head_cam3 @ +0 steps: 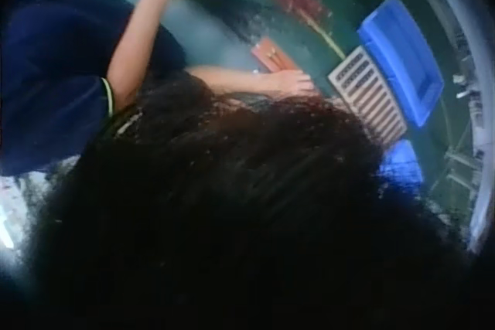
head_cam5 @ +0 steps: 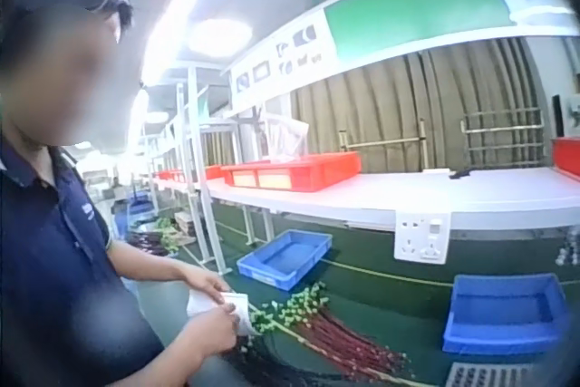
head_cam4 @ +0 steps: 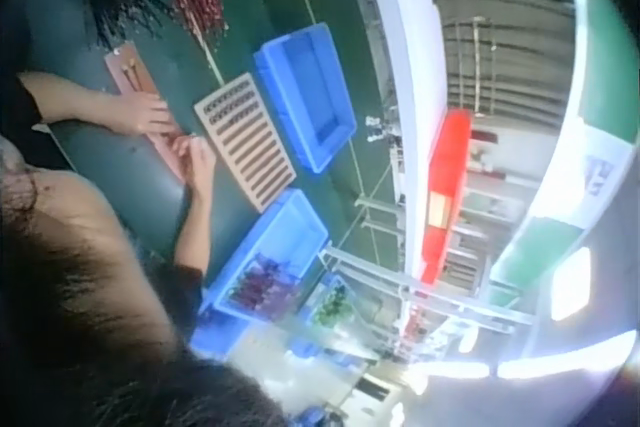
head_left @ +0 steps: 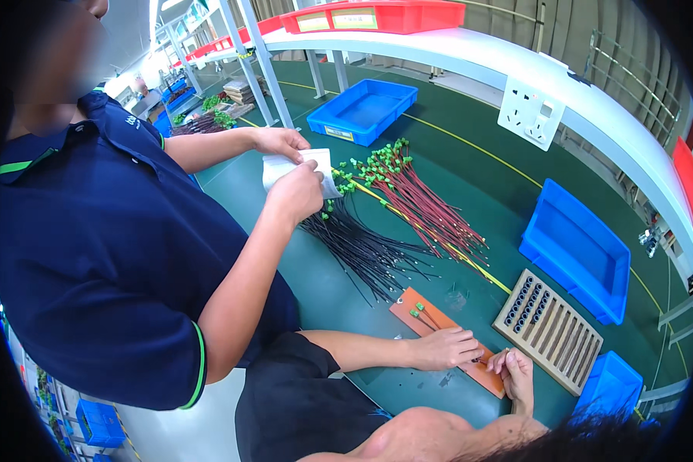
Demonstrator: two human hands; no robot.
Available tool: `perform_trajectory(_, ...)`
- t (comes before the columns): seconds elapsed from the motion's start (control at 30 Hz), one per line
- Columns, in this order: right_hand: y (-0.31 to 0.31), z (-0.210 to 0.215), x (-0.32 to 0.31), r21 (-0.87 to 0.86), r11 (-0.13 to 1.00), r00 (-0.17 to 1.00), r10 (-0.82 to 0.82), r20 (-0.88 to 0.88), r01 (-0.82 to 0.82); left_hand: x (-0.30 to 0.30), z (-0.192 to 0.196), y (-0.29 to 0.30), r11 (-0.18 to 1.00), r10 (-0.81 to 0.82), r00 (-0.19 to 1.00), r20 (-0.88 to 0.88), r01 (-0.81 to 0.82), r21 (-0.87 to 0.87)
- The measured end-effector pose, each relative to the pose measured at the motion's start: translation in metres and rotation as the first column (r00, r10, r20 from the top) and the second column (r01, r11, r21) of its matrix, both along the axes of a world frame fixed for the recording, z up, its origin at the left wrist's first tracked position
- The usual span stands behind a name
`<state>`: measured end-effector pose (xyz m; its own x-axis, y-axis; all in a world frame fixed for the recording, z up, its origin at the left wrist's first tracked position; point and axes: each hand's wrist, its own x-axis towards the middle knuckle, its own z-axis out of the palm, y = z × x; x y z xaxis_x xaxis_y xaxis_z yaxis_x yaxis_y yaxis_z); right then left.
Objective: The person assembles wire harnesses by stripping the ends of red and black wires, inserting them into green connectors, and crimping them using a handheld tool. The person works at a green table with organized bins of components and a wooden jig, placing finished units into a blue bin.
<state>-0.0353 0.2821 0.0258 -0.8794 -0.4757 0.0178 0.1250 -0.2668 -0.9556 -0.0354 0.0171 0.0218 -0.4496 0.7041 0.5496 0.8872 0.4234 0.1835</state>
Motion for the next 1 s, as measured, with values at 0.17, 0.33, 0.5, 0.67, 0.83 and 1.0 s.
perform_trajectory(0.17,0.001,0.007,0.002,0.019,0.999,0.995,0.032,0.091,-0.034,0.000,0.002,-0.001,0.999,0.021,0.999,-0.044,-0.023,-0.035)
perform_trajectory(0.33,-0.003,0.012,0.000,0.007,0.994,0.994,0.106,-0.026,-0.106,0.003,0.005,0.002,0.998,0.048,0.998,-0.035,-0.050,-0.047)
perform_trajectory(0.5,-0.004,0.005,0.001,-0.059,0.997,0.998,0.060,0.016,-0.059,0.005,0.005,0.004,0.994,0.073,0.996,-0.057,-0.078,-0.073)
perform_trajectory(0.67,-0.002,0.004,0.001,0.019,0.994,0.994,0.109,-0.014,-0.109,0.010,0.012,0.001,0.988,0.092,0.993,-0.080,-0.101,-0.114)
perform_trajectory(0.83,0.008,-0.003,0.000,-0.012,0.999,0.999,0.047,0.017,-0.047,-0.004,0.014,0.006,0.998,0.019,0.999,0.049,-0.015,-0.068)
perform_trajectory(1.0,0.002,0.004,-0.007,0.163,0.983,0.993,0.095,-0.066,-0.083,-0.002,-0.003,0.003,0.997,-0.036,0.970,0.238,0.053,-0.064)
